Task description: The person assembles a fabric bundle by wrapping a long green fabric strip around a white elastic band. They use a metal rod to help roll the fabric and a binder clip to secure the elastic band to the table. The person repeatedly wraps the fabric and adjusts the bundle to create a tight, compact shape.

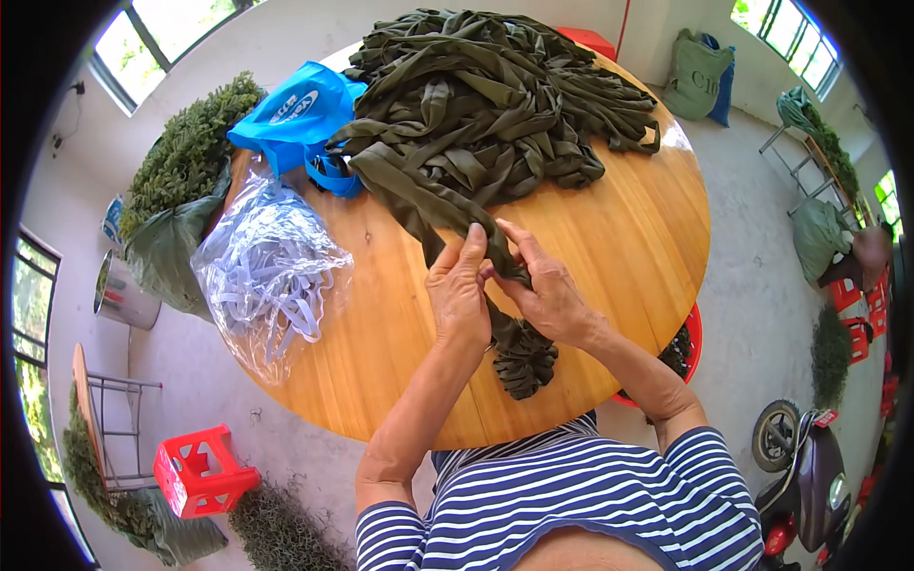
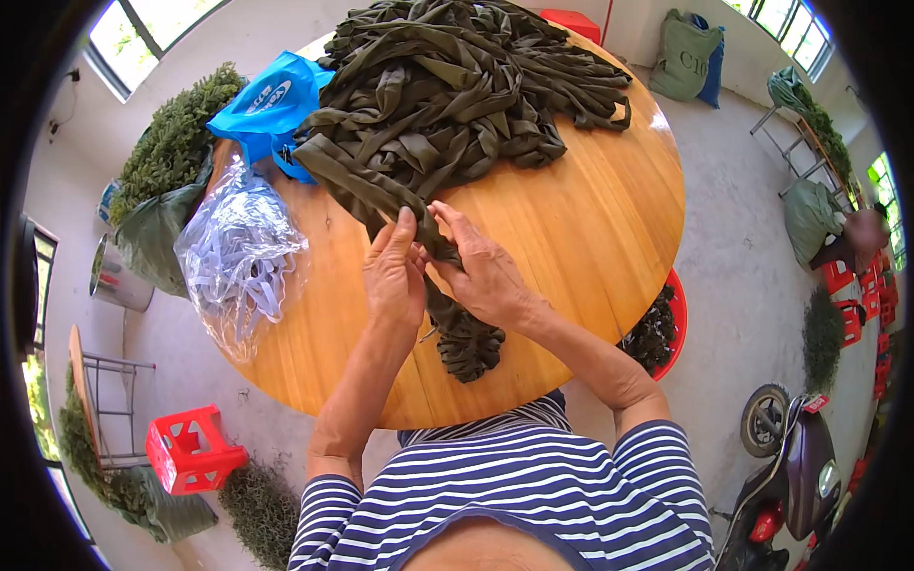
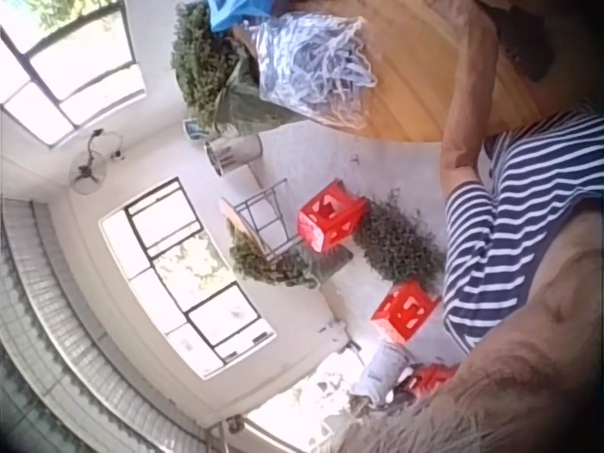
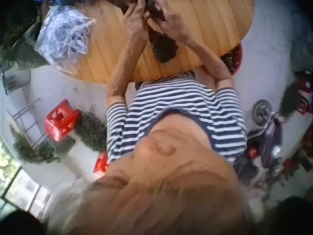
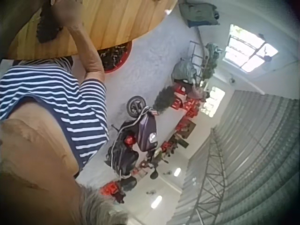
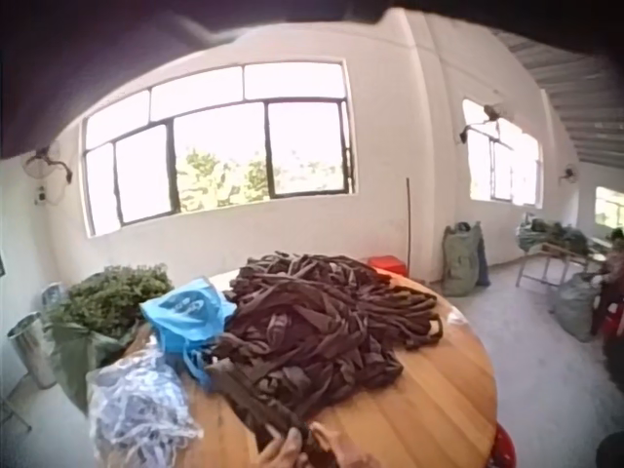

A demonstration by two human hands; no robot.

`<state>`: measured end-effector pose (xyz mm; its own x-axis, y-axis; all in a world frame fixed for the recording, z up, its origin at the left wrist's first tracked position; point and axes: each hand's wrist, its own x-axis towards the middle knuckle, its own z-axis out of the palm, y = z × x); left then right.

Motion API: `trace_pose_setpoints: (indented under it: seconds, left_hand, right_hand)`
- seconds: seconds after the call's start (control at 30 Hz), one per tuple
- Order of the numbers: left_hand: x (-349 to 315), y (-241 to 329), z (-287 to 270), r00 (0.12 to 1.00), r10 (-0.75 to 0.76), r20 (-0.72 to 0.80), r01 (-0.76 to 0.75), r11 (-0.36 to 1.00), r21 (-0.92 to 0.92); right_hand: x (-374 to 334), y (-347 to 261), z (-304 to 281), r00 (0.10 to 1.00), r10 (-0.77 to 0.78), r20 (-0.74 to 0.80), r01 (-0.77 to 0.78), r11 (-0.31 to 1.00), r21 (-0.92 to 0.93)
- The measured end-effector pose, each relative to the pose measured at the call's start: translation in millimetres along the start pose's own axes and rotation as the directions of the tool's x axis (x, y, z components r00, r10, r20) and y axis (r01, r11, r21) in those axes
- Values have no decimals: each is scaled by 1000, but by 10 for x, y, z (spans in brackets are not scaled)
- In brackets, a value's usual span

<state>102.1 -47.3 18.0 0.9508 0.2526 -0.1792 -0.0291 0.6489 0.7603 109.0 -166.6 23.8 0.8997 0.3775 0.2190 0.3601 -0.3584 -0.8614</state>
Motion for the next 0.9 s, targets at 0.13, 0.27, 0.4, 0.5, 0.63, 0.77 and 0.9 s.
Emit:
trace_pose_setpoints:
  seconds: [0.13,0.27,0.4,0.5,0.63,0.77,0.9]
  left_hand:
    - [57,170,-124,982,-113,152,102,992,79]
    - [209,274,-254,995,60,86,-40,976,-214]
    - [170,67,-250,995,76,61,-66,985,-158]
    - [-70,-148,-119,991,-14,132,28,994,-105]
    - [-108,-169,-154,989,-40,144,52,996,-79]
    - [-104,-213,-162,977,-76,197,79,997,-5]
    - [-40,50,-215,954,-112,279,138,987,-76]
  right_hand:
    - [-53,-12,-75,1000,30,2,-30,996,82]
    - [-144,-30,-140,991,87,102,-96,991,92]
    - [-245,-25,-105,980,166,111,-182,970,160]
    - [-227,54,38,999,1,-43,4,995,102]
    - [-221,-27,4,994,100,-38,-94,986,136]
    - [-151,47,-35,984,-178,-24,174,977,-126]
    - [-203,32,-104,996,-83,27,81,996,45]
